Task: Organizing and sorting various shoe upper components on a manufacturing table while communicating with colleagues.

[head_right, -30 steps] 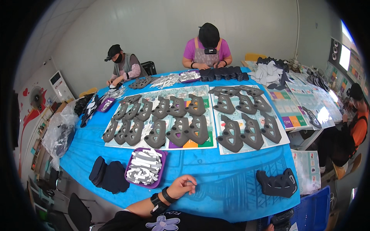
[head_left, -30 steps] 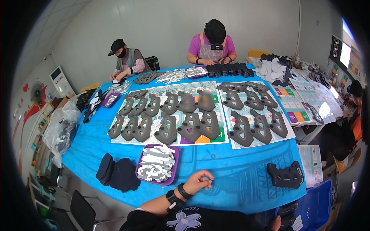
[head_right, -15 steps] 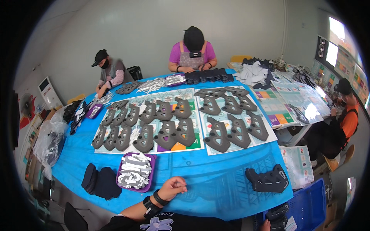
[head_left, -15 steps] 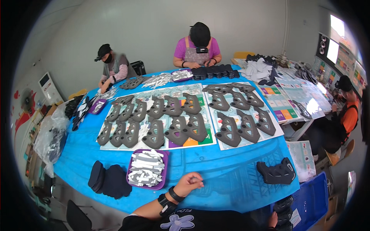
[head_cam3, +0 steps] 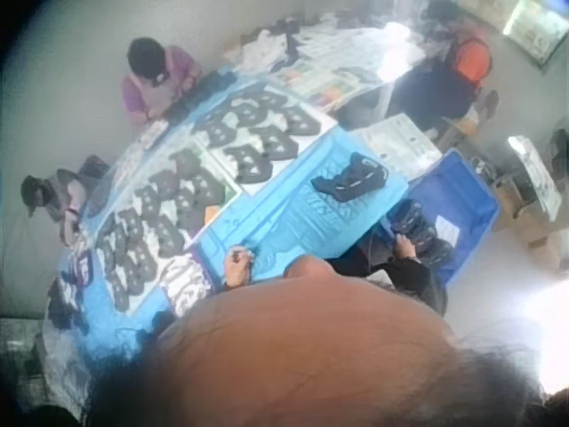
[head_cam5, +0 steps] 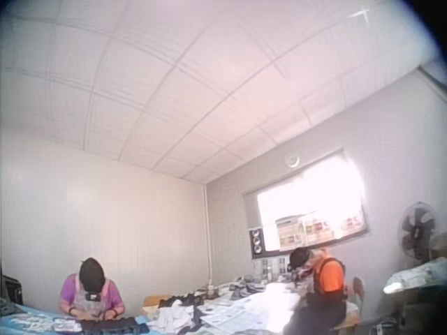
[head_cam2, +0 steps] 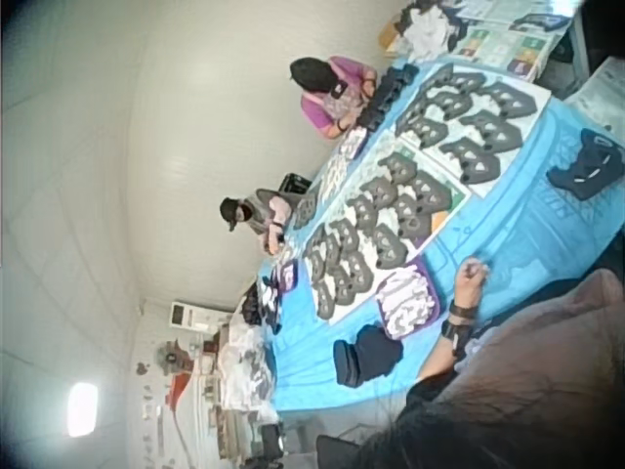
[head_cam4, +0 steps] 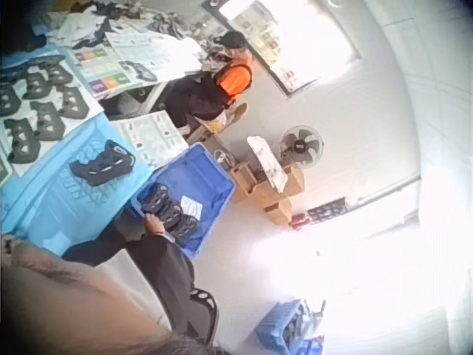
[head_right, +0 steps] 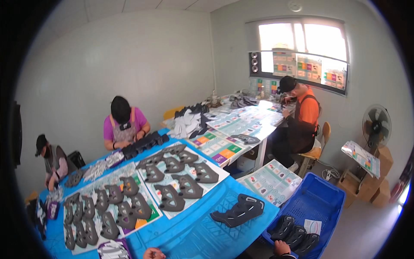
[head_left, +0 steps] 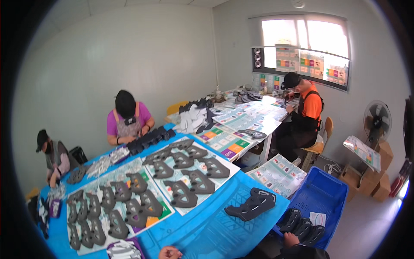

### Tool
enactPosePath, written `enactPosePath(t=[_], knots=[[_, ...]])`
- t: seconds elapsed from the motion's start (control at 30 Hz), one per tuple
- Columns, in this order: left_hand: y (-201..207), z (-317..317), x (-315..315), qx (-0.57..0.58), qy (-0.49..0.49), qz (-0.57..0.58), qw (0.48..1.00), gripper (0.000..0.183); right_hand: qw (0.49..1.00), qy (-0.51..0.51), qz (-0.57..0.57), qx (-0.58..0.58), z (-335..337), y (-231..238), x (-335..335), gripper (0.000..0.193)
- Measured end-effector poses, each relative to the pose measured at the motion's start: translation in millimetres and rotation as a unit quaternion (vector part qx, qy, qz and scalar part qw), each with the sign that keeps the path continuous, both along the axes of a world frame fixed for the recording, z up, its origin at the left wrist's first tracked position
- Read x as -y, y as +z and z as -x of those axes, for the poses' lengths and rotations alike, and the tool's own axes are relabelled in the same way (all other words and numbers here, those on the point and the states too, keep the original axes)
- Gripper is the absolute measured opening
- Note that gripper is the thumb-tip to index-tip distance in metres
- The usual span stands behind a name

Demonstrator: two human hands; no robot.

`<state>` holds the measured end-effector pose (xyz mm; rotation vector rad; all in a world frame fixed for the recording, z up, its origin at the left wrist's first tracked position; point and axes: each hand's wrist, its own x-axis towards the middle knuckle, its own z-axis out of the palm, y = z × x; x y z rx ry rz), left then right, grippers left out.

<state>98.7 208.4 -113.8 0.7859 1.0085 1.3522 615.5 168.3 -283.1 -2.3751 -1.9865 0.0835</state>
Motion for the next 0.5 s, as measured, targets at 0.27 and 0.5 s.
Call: enactPosePath(t=[0.27,0.5], knots=[[1.2,-5.5,-11.6,-0.092,-0.003,-0.047,0.995,0.016,0.998,-0.045,-0.006,-0.035,9.1,24.4,12.7,0.015],[-12.0,2.5,-17.4,-0.078,0.01,-0.071,0.994,0.014,0.999,-0.038,-0.01,-0.023,9.2,18.6,3.3,0.014]])
